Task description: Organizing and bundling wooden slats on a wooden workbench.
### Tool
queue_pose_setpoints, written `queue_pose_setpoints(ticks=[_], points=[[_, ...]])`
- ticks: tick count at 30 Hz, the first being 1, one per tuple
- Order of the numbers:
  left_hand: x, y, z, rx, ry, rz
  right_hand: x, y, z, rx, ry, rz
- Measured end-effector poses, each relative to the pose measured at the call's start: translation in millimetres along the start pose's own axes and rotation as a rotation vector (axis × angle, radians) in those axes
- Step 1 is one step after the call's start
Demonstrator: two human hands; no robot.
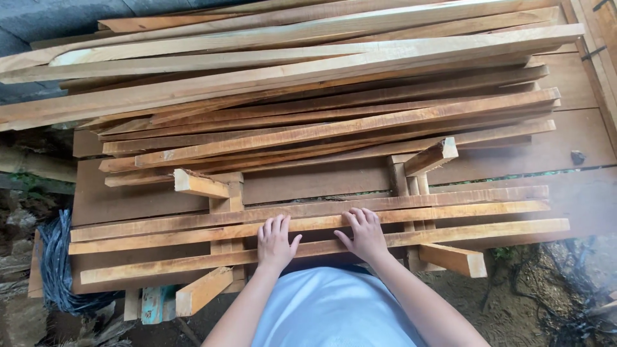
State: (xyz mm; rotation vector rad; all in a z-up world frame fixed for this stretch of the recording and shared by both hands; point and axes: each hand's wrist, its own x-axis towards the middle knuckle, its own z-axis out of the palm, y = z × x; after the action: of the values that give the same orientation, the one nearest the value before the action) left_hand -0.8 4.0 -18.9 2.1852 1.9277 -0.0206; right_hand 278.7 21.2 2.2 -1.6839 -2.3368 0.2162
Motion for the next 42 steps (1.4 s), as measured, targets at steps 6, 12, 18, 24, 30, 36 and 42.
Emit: queue_pose_setpoints(ticks=[6,12,18,24,30,36,42], points=[[-30,-2,-4,-0.049,-0.063,0.039,-28,-2,-8,0.066,-0.104,-0.014],[-8,-3,-13,-0.109,-0.297,0.036,11,1,-21,0.051,-0.449,0.0],[3,6,-34,-0.137,-0.362,0.002,23,1,-13,-0.008,-0.57,0.1],[-14,-10,12,-0.189,-0.069,0.172,12,4,14,0.066,-0.25,-0.02],[-29,-3,22,-0.14,0.159,0.378,57,-1,12,0.07,-0.198,0.103],[-32,2,14,-0.195,0.237,0.533,70,3,9,0.188,-0.659,0.236],[-28,6,12,-0.265,0.205,0.511,74,6,-10,0.224,-0.876,0.244]])
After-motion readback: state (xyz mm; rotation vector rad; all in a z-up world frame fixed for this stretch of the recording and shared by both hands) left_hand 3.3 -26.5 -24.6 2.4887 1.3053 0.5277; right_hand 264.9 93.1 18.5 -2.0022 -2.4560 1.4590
